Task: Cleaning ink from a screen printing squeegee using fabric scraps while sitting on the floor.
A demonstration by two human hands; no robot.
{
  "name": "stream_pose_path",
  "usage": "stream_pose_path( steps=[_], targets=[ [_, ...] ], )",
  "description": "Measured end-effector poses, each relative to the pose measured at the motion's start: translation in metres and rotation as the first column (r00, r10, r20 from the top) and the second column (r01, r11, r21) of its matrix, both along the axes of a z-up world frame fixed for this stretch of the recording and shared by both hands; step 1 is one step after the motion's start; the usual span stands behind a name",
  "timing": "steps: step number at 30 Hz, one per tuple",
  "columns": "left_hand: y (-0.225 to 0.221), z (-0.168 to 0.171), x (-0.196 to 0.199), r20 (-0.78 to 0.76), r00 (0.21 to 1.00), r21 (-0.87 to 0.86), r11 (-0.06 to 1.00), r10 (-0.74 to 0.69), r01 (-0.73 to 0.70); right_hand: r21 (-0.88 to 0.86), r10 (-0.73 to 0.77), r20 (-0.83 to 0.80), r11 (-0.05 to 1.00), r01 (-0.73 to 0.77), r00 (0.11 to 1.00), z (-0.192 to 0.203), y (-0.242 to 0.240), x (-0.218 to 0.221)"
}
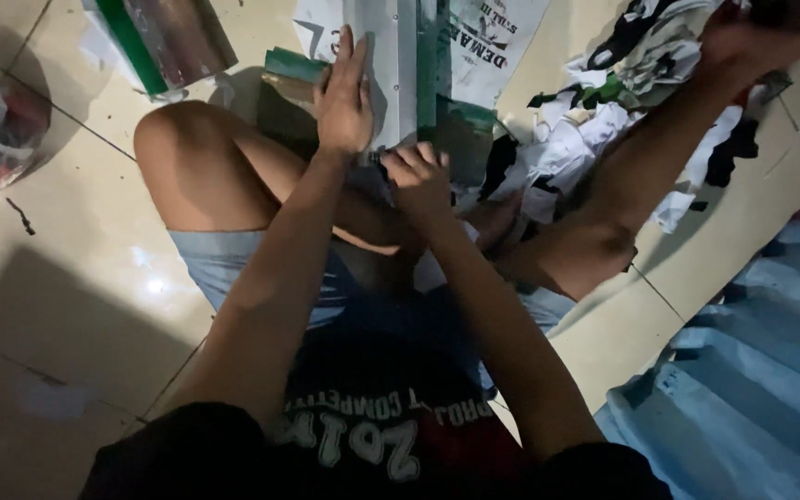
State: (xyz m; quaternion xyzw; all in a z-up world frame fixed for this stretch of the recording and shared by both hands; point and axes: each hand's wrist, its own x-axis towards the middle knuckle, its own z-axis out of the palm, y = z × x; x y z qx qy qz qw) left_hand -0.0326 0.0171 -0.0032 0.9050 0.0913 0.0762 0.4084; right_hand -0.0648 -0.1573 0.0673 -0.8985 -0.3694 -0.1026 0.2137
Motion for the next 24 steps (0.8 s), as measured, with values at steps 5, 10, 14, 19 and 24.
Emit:
stream_pose_path(
  steps=[5,10,14,19,24],
  targets=[
    [0.001,0.007,0.000,-0.029,0.998,-0.037,0.998,-0.055,0.054,-0.351,-0.241,-0.008,0.909,0.223,0.970,0.013,0.047,0.063],
    [0.010,0.012,0.005,-0.125,0.986,-0.130,0.987,-0.108,0.092,-0.292,-0.253,0.002,0.925,0.243,0.967,-0.012,0.065,0.106],
    [0.012,0.013,0.005,-0.308,0.942,-0.134,0.986,-0.136,0.099,-0.534,-0.290,-0.362,0.844,0.058,0.886,-0.006,0.033,0.028],
    [-0.003,0.018,0.009,-0.230,0.970,-0.008,0.997,-0.076,0.076,-0.130,-0.185,-0.193,0.978,0.161,0.964,-0.009,0.007,0.002],
    [-0.008,0.009,0.007,-0.194,0.981,-0.071,0.997,-0.018,0.004,-0.166,-0.220,-0.109,0.966,0.200,0.970,0.013,0.050,0.086]
  ],
)
